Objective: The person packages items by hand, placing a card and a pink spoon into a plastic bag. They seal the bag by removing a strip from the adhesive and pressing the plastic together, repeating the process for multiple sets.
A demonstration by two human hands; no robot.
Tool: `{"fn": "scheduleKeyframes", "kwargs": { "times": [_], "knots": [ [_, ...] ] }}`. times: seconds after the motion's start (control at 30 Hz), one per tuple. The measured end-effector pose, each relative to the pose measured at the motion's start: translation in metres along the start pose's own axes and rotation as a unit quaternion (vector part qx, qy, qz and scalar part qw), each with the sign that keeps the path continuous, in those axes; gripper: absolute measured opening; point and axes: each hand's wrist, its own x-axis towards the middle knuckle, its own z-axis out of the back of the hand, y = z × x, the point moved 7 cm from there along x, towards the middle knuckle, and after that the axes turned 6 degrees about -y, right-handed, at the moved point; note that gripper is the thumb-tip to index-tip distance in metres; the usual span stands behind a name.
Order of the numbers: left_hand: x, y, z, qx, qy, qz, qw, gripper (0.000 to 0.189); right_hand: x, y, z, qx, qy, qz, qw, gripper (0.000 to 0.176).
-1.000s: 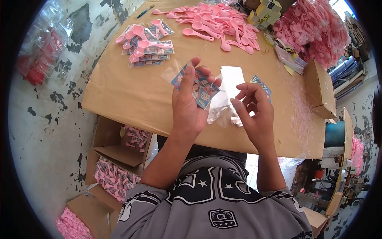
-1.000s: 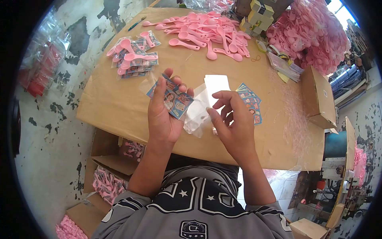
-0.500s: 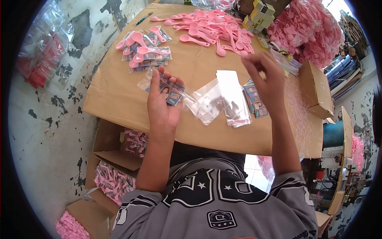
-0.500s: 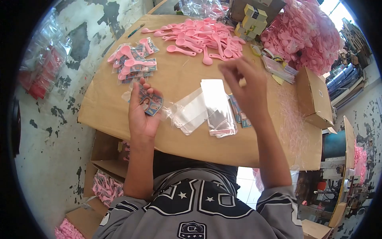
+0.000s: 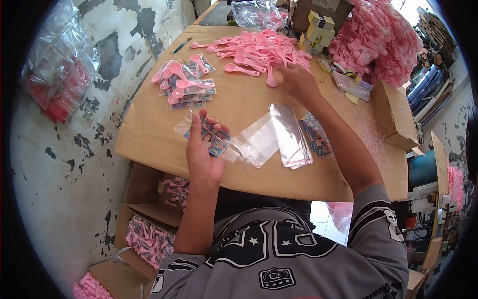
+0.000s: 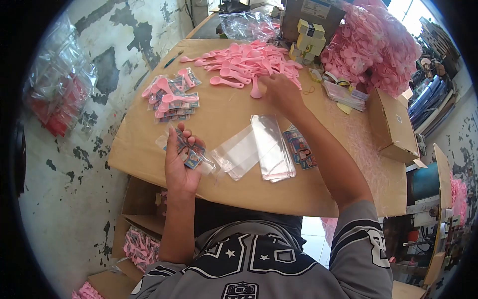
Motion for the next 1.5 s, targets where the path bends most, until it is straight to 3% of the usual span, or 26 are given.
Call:
{"fn": "scheduleKeyframes", "kwargs": {
  "times": [0.1,0.13,0.23,0.37,0.47,0.67,0.9,1.03,1.23,1.33,1.43,1.5],
  "knots": [
    [0.007,-0.005,0.006,0.0,-0.01,-0.031,0.999,0.03,-0.005,-0.014,0.04,0.133,-0.012,-0.106,0.985,0.02],
    [0.01,-0.006,0.006,0.001,-0.013,-0.043,0.999,0.03,-0.012,-0.02,0.054,0.237,-0.074,-0.118,0.962,0.017],
    [0.016,-0.009,0.001,-0.039,0.014,-0.074,0.996,0.031,-0.04,-0.025,0.085,0.393,-0.101,-0.234,0.884,0.021],
    [0.015,-0.012,-0.014,-0.057,0.07,-0.109,0.99,0.036,-0.094,-0.007,0.112,0.458,-0.083,-0.323,0.824,0.017],
    [0.017,-0.015,-0.023,-0.048,0.072,-0.141,0.986,0.041,-0.14,0.02,0.109,0.554,-0.066,-0.4,0.727,0.014],
    [0.002,0.004,-0.043,0.022,0.11,-0.167,0.979,0.045,-0.168,0.087,0.093,0.651,-0.068,-0.455,0.603,0.019],
    [-0.012,0.052,-0.055,0.038,0.129,-0.053,0.989,0.046,-0.151,0.125,0.085,0.704,-0.003,-0.44,0.558,0.016],
    [-0.021,0.081,-0.053,-0.002,0.114,0.07,0.991,0.047,-0.151,0.116,0.082,0.655,0.003,-0.416,0.631,0.022],
    [-0.025,0.096,-0.054,0.013,0.133,0.154,0.979,0.042,-0.151,0.112,0.074,0.637,-0.036,-0.405,0.655,0.034],
    [-0.024,0.096,-0.049,0.029,0.14,0.179,0.973,0.041,-0.156,0.107,0.068,0.613,-0.039,-0.376,0.694,0.042],
    [-0.022,0.094,-0.05,0.035,0.127,0.187,0.974,0.04,-0.136,0.109,0.106,0.435,-0.134,-0.242,0.857,0.069],
    [-0.019,0.092,-0.052,0.028,0.116,0.199,0.973,0.04,-0.125,0.115,0.13,0.367,-0.12,-0.151,0.91,0.06]
  ]
}}
